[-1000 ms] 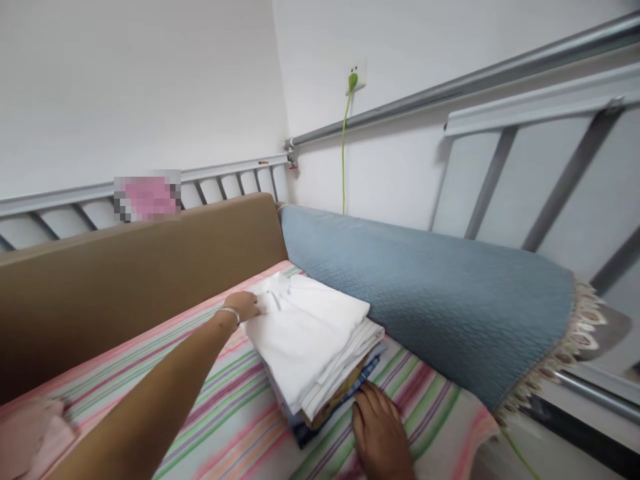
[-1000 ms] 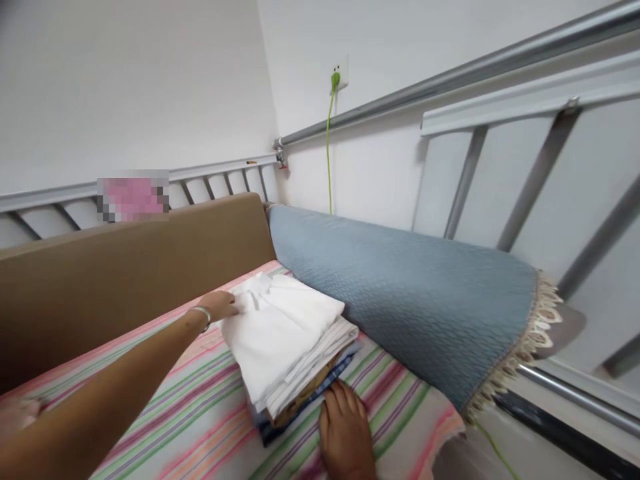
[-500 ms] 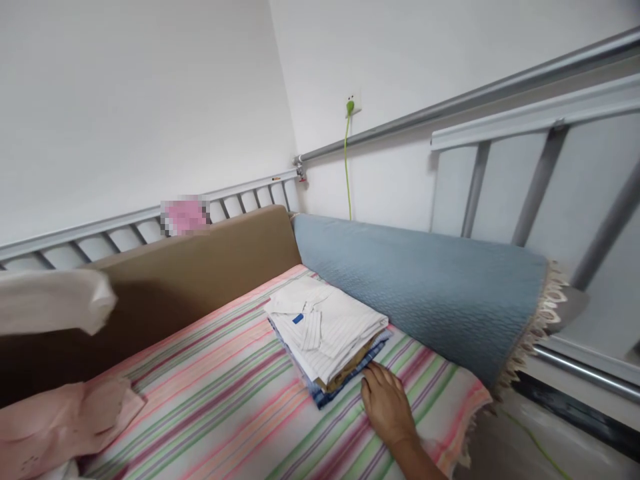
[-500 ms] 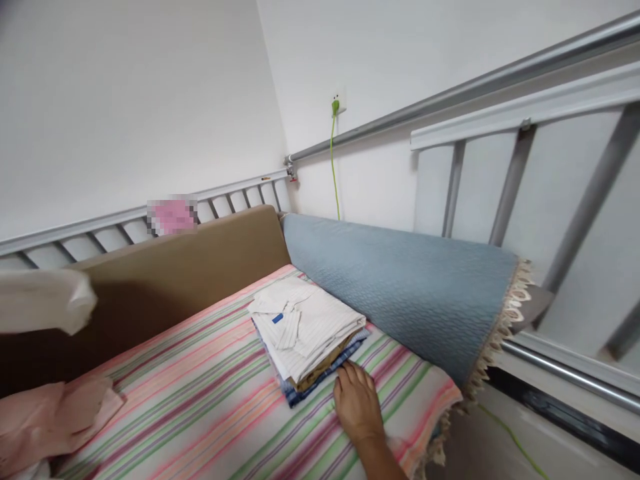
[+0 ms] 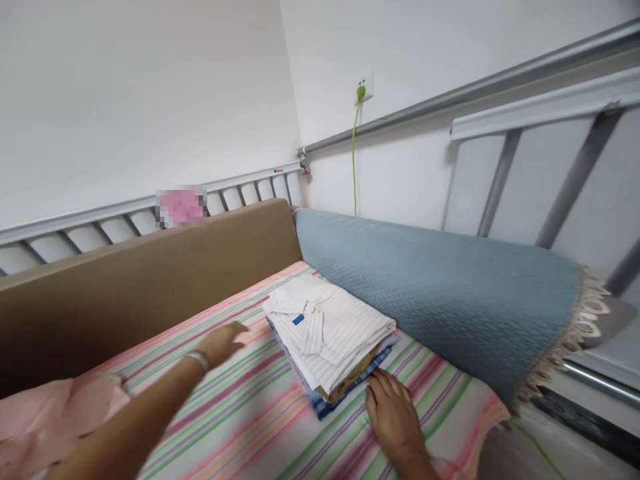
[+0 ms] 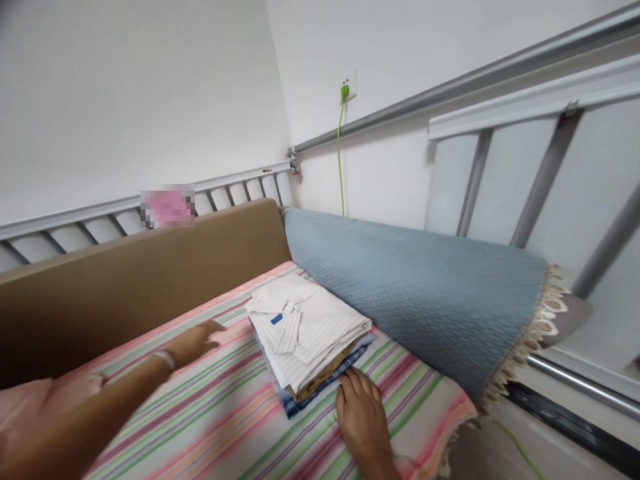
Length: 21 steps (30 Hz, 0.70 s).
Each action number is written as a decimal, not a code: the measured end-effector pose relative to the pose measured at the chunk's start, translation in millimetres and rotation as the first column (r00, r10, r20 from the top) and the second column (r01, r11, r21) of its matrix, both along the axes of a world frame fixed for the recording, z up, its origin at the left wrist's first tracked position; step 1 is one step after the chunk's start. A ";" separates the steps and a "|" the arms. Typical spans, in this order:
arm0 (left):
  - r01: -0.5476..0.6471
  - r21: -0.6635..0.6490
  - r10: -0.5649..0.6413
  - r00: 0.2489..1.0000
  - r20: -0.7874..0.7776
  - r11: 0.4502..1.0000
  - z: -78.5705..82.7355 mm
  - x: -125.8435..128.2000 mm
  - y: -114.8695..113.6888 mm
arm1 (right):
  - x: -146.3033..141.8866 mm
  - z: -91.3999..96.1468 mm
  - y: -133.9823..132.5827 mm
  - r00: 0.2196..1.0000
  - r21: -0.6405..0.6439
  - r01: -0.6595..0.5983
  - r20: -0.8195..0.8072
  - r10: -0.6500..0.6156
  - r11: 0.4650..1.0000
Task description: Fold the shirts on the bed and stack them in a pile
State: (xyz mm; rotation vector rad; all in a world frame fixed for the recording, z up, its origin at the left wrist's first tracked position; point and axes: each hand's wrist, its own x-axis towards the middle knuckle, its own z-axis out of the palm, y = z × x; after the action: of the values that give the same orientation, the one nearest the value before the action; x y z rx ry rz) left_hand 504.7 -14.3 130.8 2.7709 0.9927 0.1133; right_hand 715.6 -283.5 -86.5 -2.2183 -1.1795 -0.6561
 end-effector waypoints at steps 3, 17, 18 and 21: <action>0.430 0.029 -0.425 0.900 -0.096 0.902 -35.8 54.1 -18.0 | 1.5 -3.0 1.1 1.000 0.007 -0.002 0.018 0.002 1.000; 0.318 0.001 -0.312 0.930 0.195 0.948 -34.0 108.9 -26.5 | 1.0 -3.7 0.0 0.999 -0.001 0.002 0.035 -0.002 1.000; 0.269 -0.018 -0.257 0.938 0.233 0.963 -20.1 105.1 -18.0 | 1.0 -3.4 -0.2 0.999 -0.001 0.004 0.036 -0.004 1.000; 0.082 -0.050 -0.057 0.922 0.382 0.995 40.4 67.3 18.8 | 0.9 -2.6 0.2 0.999 -0.006 0.008 0.031 -0.008 1.000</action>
State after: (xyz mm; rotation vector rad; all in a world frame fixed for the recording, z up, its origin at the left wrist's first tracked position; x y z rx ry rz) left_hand 572.0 4.5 171.2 2.5784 0.7790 0.5743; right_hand 716.5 -283.3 -89.1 -2.2261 -1.1897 -0.6935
